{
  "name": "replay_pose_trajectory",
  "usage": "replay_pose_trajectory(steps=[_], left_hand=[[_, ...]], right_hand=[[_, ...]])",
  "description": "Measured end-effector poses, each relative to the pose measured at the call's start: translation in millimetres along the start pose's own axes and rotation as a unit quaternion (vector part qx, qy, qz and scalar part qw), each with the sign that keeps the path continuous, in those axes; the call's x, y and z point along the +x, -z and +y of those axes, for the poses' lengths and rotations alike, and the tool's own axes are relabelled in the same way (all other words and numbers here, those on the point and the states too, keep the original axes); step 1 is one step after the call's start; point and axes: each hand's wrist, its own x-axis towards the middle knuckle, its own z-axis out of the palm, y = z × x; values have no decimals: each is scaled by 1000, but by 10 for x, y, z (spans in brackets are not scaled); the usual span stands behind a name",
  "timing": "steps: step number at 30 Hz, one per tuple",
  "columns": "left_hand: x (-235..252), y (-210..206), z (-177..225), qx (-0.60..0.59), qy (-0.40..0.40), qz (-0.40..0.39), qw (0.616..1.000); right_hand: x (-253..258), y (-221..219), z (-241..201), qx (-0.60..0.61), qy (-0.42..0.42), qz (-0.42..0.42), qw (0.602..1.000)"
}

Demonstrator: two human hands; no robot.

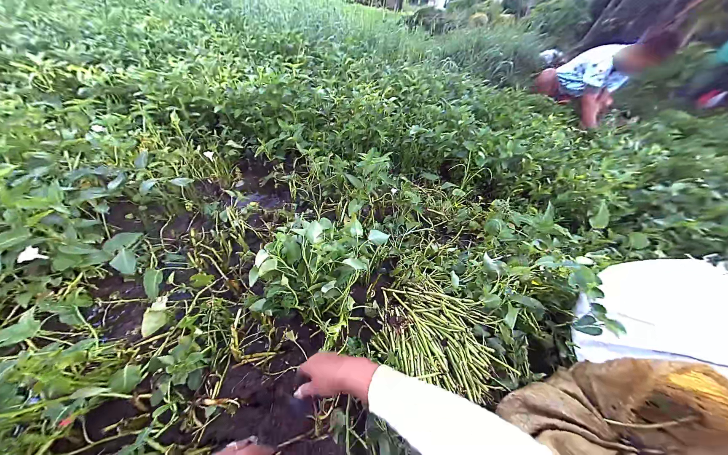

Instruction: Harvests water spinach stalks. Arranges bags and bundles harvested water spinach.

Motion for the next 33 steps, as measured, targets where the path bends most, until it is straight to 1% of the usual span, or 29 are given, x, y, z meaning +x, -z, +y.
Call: replay_pose_trajectory(steps=[1,2,4,5,6,8,10,11,13,14,16,17,19,20,22,25,27,30,33], left_hand=[[-19,233,60,8,0,-2,1000],[16,452,151,20,-4,-3,1000],[270,815,405,52,-35,9,998],[447,940,577,68,-46,15,997],[631,1033,789,80,-47,5,996],[1019,1150,1238,112,-33,-50,992],[1403,1115,1605,159,-22,-102,982],[1586,1045,1755,177,-11,-116,977],[1926,813,1949,171,19,-105,979],[2078,637,1990,141,42,-87,985],[2322,161,1984,36,95,-46,994],[2422,-107,1957,-25,125,-25,991],[2584,-621,1942,-121,175,11,977],[2649,-849,1959,-145,194,32,970],[2755,-1184,2023,-131,221,74,963],[2837,-1412,2127,-96,259,127,953],[2852,-1449,2157,-118,270,147,944],[2744,-1412,2148,-238,269,168,918],[2497,-1317,2188,-408,226,161,870]], right_hand=[[-243,262,100,-20,4,12,1000],[-502,513,217,-32,-18,23,999],[-969,876,507,-56,-116,66,989],[-1157,938,668,-75,-169,96,978],[-1320,931,808,-81,-219,114,966],[-1527,810,1042,-42,-296,129,946],[-1562,601,1260,19,-345,145,927],[-1535,485,1380,43,-354,148,923],[-1436,321,1607,71,-339,148,927],[-1399,279,1713,85,-323,152,930],[-1370,236,1919,135,-291,169,932],[-1377,247,2000,170,-279,177,928],[-1457,297,2098,258,-261,195,910],[-1509,326,2124,306,-249,205,896],[-1630,394,2132,390,-215,219,868],[-1786,442,2160,449,-148,235,849],[-1848,445,2182,478,-101,234,840],[-1878,418,2203,500,-61,232,832],[-1909,386,2165,505,-48,229,831]])
